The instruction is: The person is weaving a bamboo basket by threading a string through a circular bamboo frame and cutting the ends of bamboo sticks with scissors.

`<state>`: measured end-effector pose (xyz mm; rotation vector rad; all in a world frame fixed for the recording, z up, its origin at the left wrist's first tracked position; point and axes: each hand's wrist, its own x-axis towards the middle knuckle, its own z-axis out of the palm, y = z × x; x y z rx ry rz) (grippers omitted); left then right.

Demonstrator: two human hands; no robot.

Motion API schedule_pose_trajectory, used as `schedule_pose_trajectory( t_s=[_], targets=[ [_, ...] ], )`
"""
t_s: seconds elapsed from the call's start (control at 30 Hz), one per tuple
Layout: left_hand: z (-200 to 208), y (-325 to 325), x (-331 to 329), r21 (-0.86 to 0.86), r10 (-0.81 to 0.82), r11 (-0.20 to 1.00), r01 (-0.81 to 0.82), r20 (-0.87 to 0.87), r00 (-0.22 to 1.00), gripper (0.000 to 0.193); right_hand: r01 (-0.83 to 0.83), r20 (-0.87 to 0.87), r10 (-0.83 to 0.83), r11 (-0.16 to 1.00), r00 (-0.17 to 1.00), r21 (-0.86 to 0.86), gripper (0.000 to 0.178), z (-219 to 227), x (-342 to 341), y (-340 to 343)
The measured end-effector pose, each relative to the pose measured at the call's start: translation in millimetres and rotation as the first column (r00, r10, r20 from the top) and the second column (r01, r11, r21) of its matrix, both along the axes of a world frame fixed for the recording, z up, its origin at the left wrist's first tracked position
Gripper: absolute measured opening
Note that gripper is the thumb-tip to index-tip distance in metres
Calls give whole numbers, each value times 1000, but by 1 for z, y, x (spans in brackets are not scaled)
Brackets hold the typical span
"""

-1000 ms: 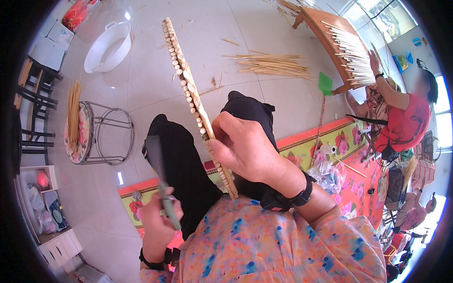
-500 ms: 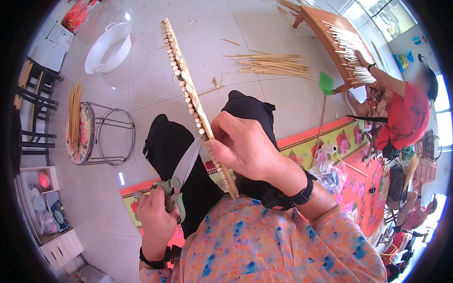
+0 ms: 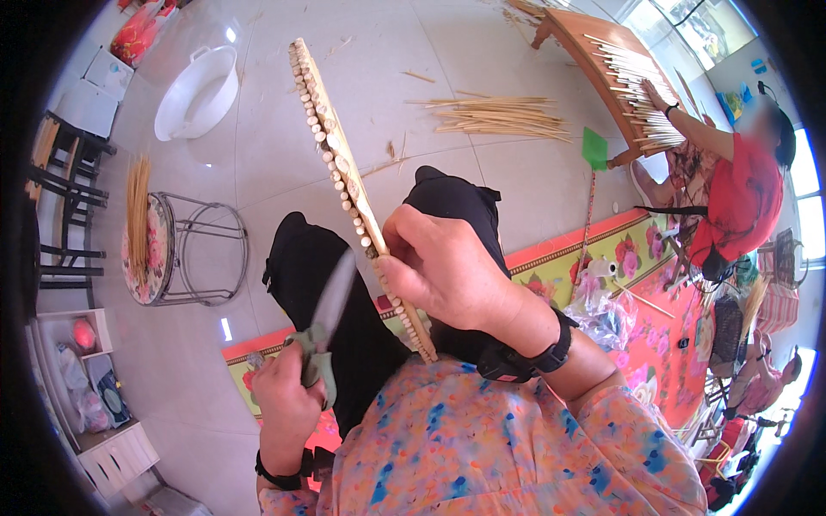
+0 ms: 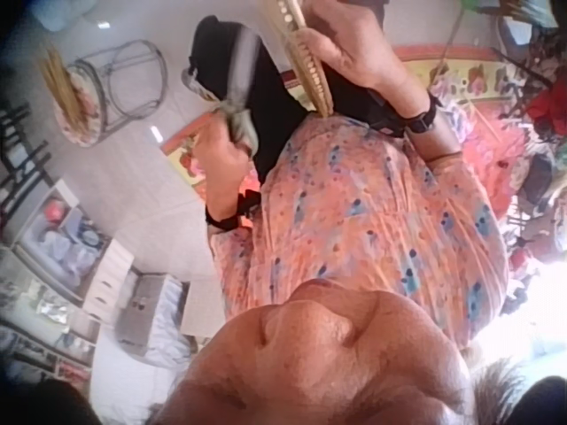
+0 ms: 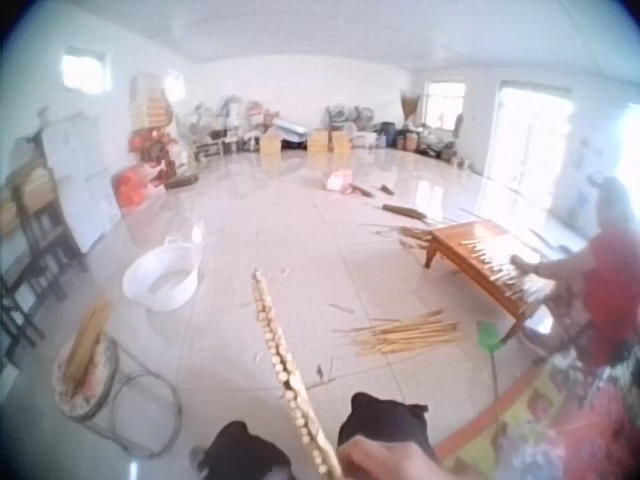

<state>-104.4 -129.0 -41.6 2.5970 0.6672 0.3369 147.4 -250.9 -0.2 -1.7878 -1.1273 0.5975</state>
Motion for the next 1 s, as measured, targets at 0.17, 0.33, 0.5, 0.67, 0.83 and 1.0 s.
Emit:
schedule_pose_trajectory(
  t_s=[0.17,0.33,0.5,0.67,0.83,1.0],
  targets=[
    [20,14,-8,26,146,988,-150,103,984,44,1,-29,0,998,1000,61,20,-7,-2,2],
    [64,33,-11,305,47,952,13,-190,981,44,3,-32,0,996,999,93,21,-12,-4,3],
    [126,36,0,504,3,846,171,-325,946,46,68,-81,-58,991,995,113,23,-13,-8,4],
    [153,33,7,567,-41,759,320,-448,893,40,73,-55,-65,985,996,157,24,-19,-15,7],
    [167,27,10,571,38,744,346,-554,832,58,80,-73,-69,984,995,162,24,-20,-19,9],
    [179,15,20,587,80,732,347,-579,811,58,84,-88,-67,976,994,203,25,-27,-21,11]
  ],
)
